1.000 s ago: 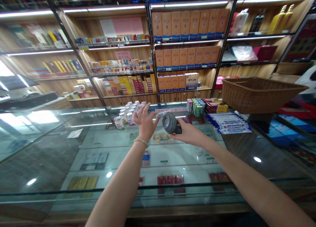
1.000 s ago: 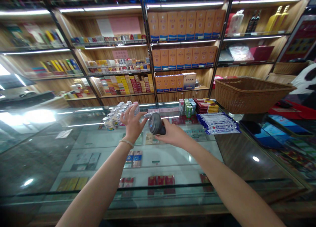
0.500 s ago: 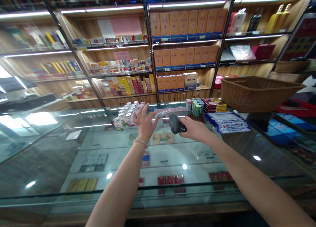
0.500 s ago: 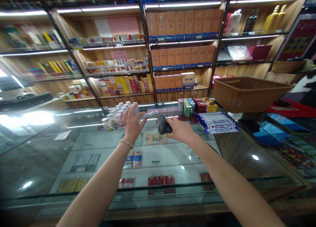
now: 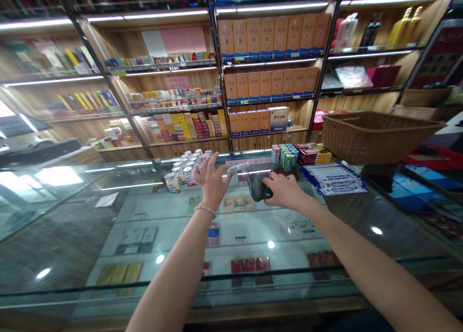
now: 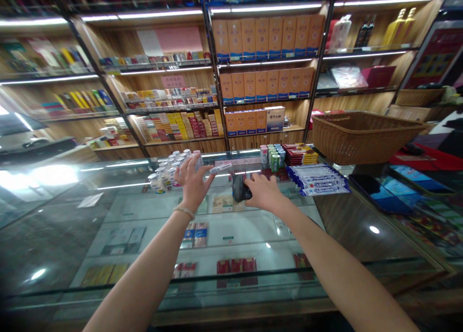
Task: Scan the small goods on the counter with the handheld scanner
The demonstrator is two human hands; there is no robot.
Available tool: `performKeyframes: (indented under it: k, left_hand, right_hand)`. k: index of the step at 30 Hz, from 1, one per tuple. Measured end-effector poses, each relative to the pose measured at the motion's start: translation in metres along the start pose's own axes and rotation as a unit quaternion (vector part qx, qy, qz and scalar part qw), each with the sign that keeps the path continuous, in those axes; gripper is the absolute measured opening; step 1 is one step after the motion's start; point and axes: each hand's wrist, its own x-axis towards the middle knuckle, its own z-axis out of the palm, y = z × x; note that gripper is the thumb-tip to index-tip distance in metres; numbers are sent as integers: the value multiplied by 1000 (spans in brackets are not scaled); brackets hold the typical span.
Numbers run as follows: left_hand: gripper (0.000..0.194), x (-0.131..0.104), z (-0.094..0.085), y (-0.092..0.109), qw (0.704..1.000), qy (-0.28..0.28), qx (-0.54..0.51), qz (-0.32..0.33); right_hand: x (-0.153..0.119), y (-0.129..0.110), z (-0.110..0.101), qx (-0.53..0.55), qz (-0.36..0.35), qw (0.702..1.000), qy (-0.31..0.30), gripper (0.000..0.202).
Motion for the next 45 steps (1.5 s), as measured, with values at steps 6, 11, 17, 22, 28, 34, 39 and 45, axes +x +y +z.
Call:
performKeyframes:
  k: [6,11,17,22,28,34,39,45]
  left_hand:
    - [22,0,-1,1,1000,-10,-1,-5]
    - [21,1,-3,2,1000,-16,-1,-2]
    - [18,1,-4,3,1000,-13,2,-3]
    - [20,1,-2,4,1000,-9,-2,9]
    - [20,1,-3,13,999,-20,-20,23]
    - [14,0,-6,30,999,-14,-37,24]
    - [15,-3,-7,43,998,-1,-49,44]
    - [15,-6,-7,52,997,-6,-52,59]
  right_hand:
    - [2,3,4,-17,-4,1000,14,56]
    - [3,4,7,-12,-8,1000,21,56]
    - [5,9,10,0,-19,1000,3,62]
    - [5,18,8,25,-13,998,-53,84]
    - [6,28,2,79,15,990,-113,120]
    - [21,27,1,195,92,975,53,72]
    - [24,28,3,346,83,922,152,57]
    - [23,30,5,465,37,866,181,52]
